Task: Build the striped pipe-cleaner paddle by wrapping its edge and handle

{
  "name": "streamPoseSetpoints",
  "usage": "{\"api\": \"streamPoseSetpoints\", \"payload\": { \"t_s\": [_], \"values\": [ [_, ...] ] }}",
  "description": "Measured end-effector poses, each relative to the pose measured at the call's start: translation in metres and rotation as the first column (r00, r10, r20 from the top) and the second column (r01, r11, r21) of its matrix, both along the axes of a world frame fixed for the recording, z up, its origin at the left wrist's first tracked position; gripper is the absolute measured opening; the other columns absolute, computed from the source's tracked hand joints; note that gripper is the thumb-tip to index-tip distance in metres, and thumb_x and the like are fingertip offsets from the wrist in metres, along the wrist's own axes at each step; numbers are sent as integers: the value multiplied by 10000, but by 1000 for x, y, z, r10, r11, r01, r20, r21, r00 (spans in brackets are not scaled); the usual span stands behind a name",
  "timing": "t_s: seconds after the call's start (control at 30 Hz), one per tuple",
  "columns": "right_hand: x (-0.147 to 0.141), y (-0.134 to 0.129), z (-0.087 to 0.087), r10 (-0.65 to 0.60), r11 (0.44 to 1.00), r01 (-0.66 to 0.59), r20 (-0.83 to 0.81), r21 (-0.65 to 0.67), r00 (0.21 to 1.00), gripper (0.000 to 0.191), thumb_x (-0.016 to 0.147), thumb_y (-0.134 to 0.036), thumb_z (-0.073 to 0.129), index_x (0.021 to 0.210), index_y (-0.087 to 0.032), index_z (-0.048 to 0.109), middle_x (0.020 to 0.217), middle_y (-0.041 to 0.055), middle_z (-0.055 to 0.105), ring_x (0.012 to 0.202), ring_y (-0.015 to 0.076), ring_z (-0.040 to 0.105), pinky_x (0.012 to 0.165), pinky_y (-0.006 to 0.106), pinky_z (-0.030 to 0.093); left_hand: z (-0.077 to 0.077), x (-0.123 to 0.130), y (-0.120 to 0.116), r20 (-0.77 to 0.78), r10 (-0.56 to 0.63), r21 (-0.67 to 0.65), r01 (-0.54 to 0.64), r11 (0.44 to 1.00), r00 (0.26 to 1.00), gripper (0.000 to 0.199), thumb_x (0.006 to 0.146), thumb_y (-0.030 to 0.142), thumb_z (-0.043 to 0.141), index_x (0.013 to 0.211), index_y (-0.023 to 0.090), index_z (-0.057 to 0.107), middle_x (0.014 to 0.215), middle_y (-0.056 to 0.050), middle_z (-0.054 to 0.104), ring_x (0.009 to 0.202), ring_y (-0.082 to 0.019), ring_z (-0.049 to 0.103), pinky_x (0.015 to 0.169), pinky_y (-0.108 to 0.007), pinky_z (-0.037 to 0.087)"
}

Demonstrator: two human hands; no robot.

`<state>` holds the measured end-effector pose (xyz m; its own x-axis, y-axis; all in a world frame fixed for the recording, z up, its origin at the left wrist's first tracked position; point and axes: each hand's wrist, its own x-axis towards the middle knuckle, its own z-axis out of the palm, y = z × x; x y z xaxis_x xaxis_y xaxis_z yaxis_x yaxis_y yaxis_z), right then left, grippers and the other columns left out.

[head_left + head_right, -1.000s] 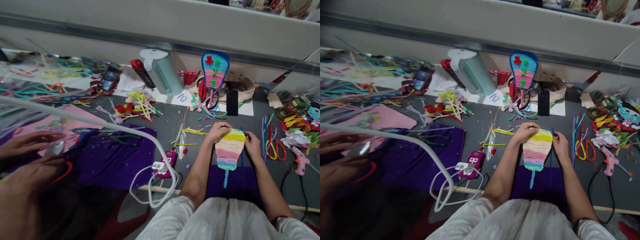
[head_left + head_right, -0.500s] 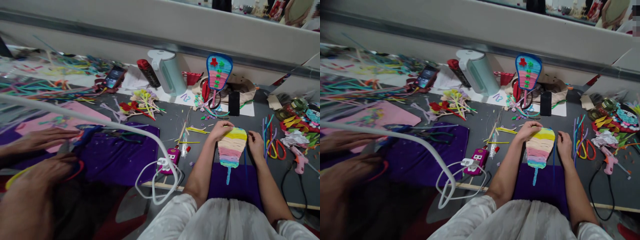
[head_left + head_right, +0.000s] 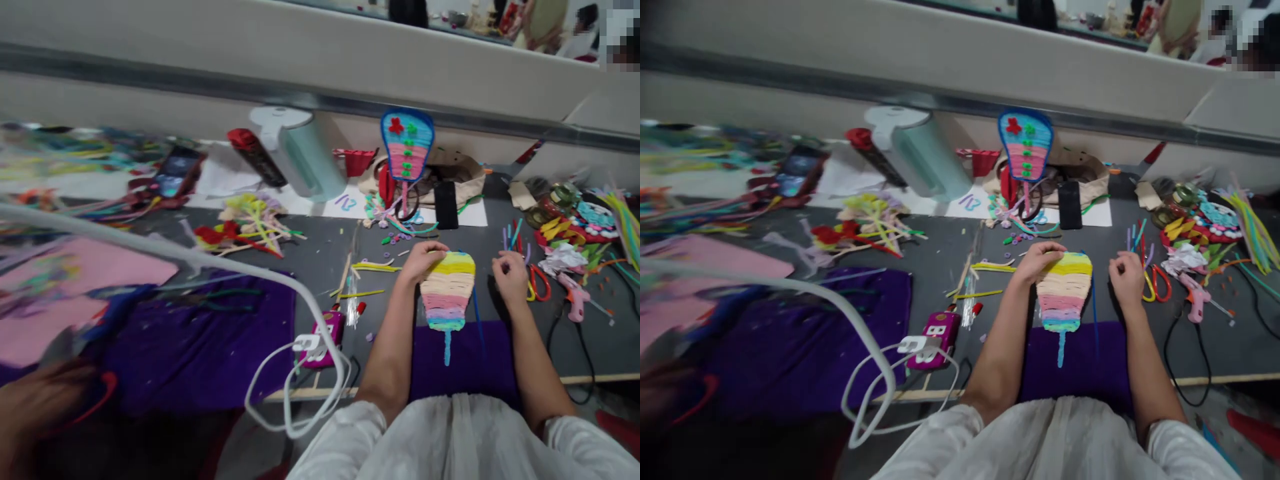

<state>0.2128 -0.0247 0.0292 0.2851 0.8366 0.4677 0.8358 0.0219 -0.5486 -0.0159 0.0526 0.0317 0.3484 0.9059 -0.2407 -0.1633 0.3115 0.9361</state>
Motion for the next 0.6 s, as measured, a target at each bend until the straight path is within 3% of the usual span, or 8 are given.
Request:
{"api": "streamPoseSetpoints", "payload": {
  "t_s": [0.07, 0.13, 0.2, 0.3, 0.47, 0.53, 0.6],
  "values": [
    [3, -4, 3, 13, 1000, -13, 4, 15, 1000, 240, 803, -355, 516, 939, -190, 626, 1052, 115, 610, 930, 227, 586, 829, 367, 457, 0, -1, 0, 19, -5, -23, 5, 1000, 1000, 290, 557, 280, 751, 792, 122, 690, 634, -17, 636, 570, -131, 561, 561, -245, 413],
    [8, -10, 5, -9, 999, 6, -76, -36, 997, 306, 839, -367, 480, 1043, -193, 626, 967, 91, 648, 808, 203, 615, 759, 338, 475, -2, -1, 1, 30, 1, -44, 1, 999, 1000, 316, 546, 286, 776, 805, 129, 686, 644, -17, 645, 578, -135, 574, 573, -249, 430],
    [15, -17, 8, -89, 993, 78, -127, -90, 988, 318, 869, -420, 456, 982, -204, 661, 783, 47, 666, 664, 177, 602, 677, 297, 462, -4, -1, 2, 31, -10, -63, 12, 998, 999, 329, 543, 285, 792, 812, 129, 686, 661, -22, 656, 588, -138, 587, 584, -253, 445],
    [32, -25, 13, -262, 963, 253, -106, -87, 959, 361, 866, -487, 468, 831, -200, 683, 655, 31, 646, 629, 174, 587, 652, 280, 439, -6, -2, 3, 52, -29, -91, 34, 995, 998, 340, 546, 288, 805, 827, 133, 691, 683, -28, 671, 600, -146, 603, 597, -260, 459],
    [69, -26, 27, -325, 934, 348, -212, 80, 922, 365, 835, -413, 511, 1098, -183, 615, 909, 68, 689, 668, 168, 599, 670, 302, 475, -7, -6, 4, 62, -10, -85, 16, 996, 998, 345, 540, 293, 822, 820, 136, 699, 683, -24, 668, 593, -138, 596, 578, -246, 452],
    [81, -24, 33, -323, 924, 359, -235, 134, 917, 382, 825, -413, 520, 1111, -175, 606, 947, 78, 680, 682, 170, 602, 664, 314, 488, -8, -7, 5, 50, -5, -77, 9, 997, 999, 344, 540, 297, 824, 819, 136, 702, 684, -24, 666, 584, -132, 589, 567, -240, 445],
    [90, -22, 39, -307, 925, 350, -255, 146, 917, 364, 835, -433, 505, 1044, -161, 629, 864, 67, 676, 655, 169, 594, 635, 314, 490, -9, -7, 6, 39, -4, -77, 7, 997, 999, 348, 540, 301, 825, 822, 137, 705, 689, -27, 669, 582, -132, 588, 564, -239, 443]
  ]
}}
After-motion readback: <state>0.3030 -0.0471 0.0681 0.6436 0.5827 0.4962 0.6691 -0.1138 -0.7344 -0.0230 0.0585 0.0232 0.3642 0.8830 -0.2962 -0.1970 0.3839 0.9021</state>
